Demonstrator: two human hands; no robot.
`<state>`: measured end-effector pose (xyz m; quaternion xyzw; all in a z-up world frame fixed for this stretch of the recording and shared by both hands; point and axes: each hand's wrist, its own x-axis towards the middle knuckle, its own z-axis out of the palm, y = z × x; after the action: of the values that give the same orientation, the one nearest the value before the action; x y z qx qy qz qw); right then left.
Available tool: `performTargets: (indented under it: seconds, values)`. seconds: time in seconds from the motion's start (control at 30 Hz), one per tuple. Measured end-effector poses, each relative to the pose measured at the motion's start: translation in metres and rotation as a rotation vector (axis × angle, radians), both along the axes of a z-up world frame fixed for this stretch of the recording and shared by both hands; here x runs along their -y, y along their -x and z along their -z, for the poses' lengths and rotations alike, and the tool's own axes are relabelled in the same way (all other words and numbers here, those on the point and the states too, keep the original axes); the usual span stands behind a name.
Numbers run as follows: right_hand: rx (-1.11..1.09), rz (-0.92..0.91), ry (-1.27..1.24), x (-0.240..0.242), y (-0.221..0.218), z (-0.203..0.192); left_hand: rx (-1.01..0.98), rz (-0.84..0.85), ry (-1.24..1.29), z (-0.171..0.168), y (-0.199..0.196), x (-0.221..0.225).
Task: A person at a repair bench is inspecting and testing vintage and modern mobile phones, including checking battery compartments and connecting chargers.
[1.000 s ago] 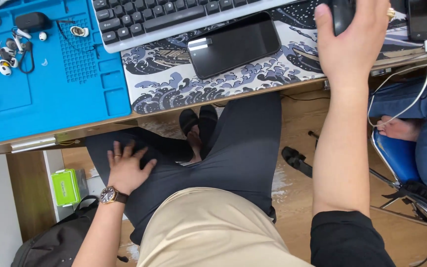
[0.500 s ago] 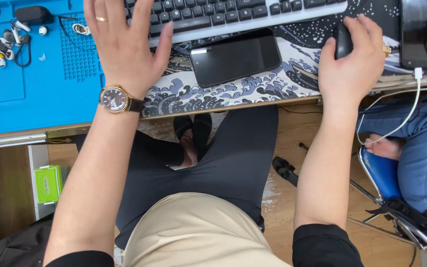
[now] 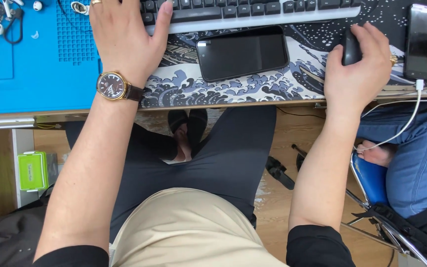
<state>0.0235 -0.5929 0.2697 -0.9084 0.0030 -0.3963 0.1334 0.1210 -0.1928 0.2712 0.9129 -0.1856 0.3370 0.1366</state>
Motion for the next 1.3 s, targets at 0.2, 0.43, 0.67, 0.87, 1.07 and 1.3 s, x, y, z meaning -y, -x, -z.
performTargets:
  seconds: [0.2,0.43,0.67,0.87,1.07,1.3]
  values:
    - [-0.036,0.034,-0.026,-0.001,0.000,0.002,-0.034,-0.015,0.027,-0.001,0.001,-0.002]
    - [0.059,-0.034,-0.034,-0.019,0.004,-0.017,-0.077,-0.048,0.041,0.000,0.000,-0.002]
    - [0.002,0.049,0.053,-0.010,0.001,-0.006,-0.073,-0.094,0.015,0.000,-0.002,0.000]
    - [-0.003,0.007,0.023,-0.009,0.003,-0.006,-0.058,-0.084,0.026,0.001,-0.002,0.001]
    - [-0.027,-0.018,-0.034,-0.009,0.001,-0.008,-0.072,-0.086,0.030,0.002,-0.001,0.001]
    - [-0.043,-0.080,0.001,-0.016,0.004,-0.014,-0.081,-0.084,0.038,0.001,-0.001,0.002]
